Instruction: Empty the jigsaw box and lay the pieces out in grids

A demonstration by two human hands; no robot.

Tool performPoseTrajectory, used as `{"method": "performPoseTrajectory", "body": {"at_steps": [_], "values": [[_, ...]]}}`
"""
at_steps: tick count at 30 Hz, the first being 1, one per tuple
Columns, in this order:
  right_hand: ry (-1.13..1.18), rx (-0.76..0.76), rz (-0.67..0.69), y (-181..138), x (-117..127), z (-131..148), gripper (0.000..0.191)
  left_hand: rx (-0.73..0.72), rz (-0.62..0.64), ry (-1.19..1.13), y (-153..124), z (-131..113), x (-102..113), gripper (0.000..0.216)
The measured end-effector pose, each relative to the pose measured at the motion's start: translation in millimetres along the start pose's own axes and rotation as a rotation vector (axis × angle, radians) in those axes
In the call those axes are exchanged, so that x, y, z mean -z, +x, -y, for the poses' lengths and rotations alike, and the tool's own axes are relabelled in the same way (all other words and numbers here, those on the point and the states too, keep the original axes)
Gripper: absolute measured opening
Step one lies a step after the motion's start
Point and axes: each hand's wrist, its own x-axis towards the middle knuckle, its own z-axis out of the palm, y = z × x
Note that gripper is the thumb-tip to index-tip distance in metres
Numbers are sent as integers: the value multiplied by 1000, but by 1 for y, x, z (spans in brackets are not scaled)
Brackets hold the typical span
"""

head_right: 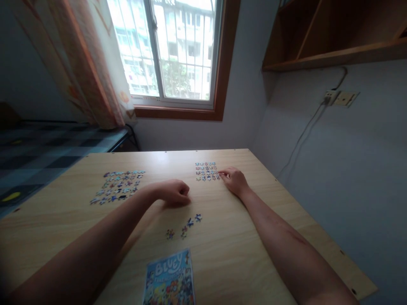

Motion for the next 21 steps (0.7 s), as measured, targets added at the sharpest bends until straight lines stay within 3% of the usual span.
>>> {"method": "performPoseTrajectory", "body": {"at_steps": [4, 6, 11, 16, 21], "values": [[-6, 63, -16, -1, 2, 6, 21, 55, 255, -77, -10, -2, 7, 32], [-23, 106, -27, -1, 3, 8, 26, 95, 317, -46, -15, -8, 9, 34], [-42, 123, -52, -2, 5, 7, 38, 86, 321, 106, -22, -29, 1, 36], [-19, 89, -60, -3, 7, 4, 40, 58, 187, 243, -25, -44, -8, 38], [-13, 84, -52, -3, 6, 5, 41, 85, 239, 275, -26, -46, -3, 27]]}}
